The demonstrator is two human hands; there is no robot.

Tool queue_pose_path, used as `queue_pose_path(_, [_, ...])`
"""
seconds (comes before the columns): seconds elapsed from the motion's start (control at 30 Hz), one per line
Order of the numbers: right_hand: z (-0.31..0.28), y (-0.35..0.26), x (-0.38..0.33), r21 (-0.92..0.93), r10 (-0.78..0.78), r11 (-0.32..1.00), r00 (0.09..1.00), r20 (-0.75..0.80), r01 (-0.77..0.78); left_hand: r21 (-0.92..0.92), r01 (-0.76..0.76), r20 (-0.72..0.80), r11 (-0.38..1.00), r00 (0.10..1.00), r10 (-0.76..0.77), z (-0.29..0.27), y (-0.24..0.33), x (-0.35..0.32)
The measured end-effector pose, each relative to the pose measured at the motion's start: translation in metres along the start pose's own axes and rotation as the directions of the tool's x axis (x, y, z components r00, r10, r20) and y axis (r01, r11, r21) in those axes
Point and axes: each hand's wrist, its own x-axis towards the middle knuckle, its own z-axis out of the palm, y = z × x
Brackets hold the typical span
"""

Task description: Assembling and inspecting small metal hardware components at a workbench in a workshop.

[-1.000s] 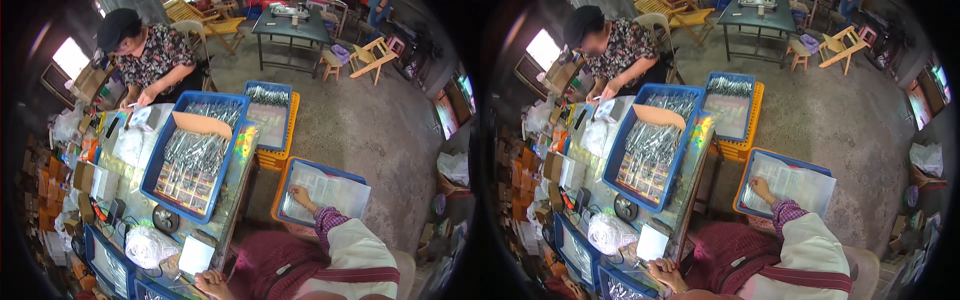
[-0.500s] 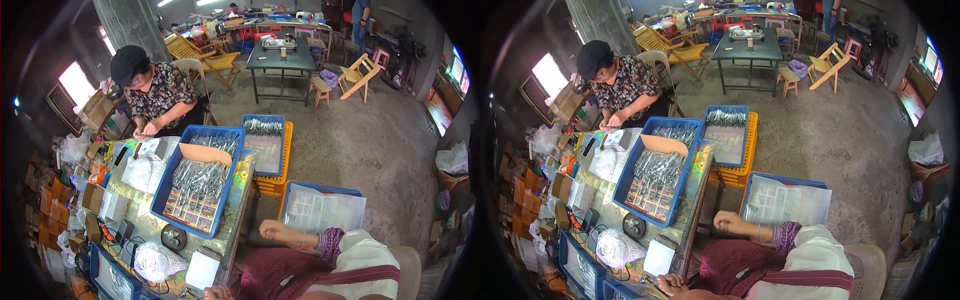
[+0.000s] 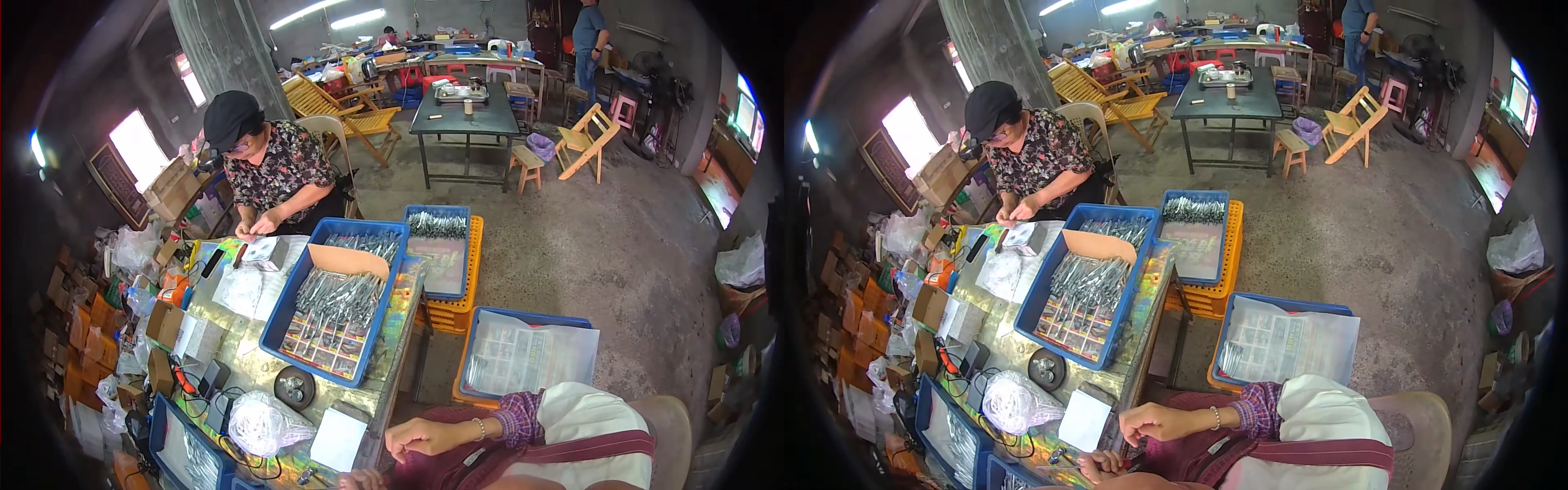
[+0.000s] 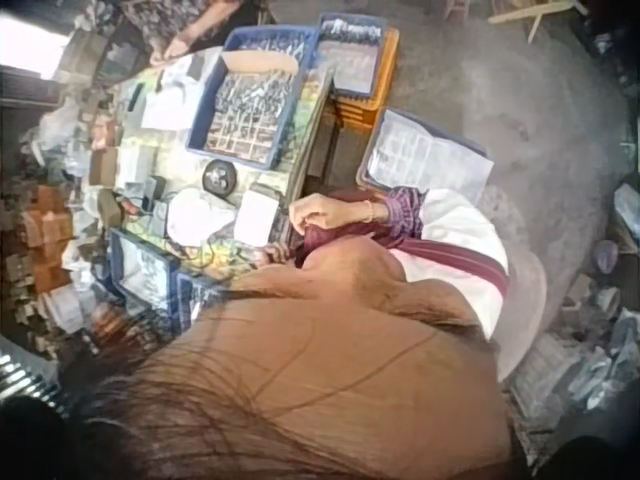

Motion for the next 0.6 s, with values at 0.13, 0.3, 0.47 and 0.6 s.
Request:
queue_pose_path(0.13, [0.01, 0.001, -0.003, 0.03, 0.028, 0.999, 0.996, 0.086, -0.031, 0.001, -0.064, -0.01, 0.998, 0.998, 0.064, 0.023, 0.006, -0.009])
queue_pose_path(0.3, [0.014, 0.006, -0.006, 0.021, 0.016, 1.0, 0.974, 0.226, -0.021, 0.053, -0.034, -0.125, 0.998, 0.991, 0.04, 0.045, 0.014, -0.013])
queue_pose_path(0.47, [0.021, 0.009, -0.01, 0.095, 0.22, 0.964, 0.947, 0.235, -0.247, -0.052, -0.016, -0.241, 0.999, 0.971, 0.003, 0.051, 0.015, -0.017])
queue_pose_path(0.6, [0.019, 0.018, -0.017, 0.085, 0.278, 0.947, 0.925, 0.26, -0.308, 0.031, -0.061, -0.138, 0.998, 0.988, 0.065, 0.038, 0.011, -0.015])
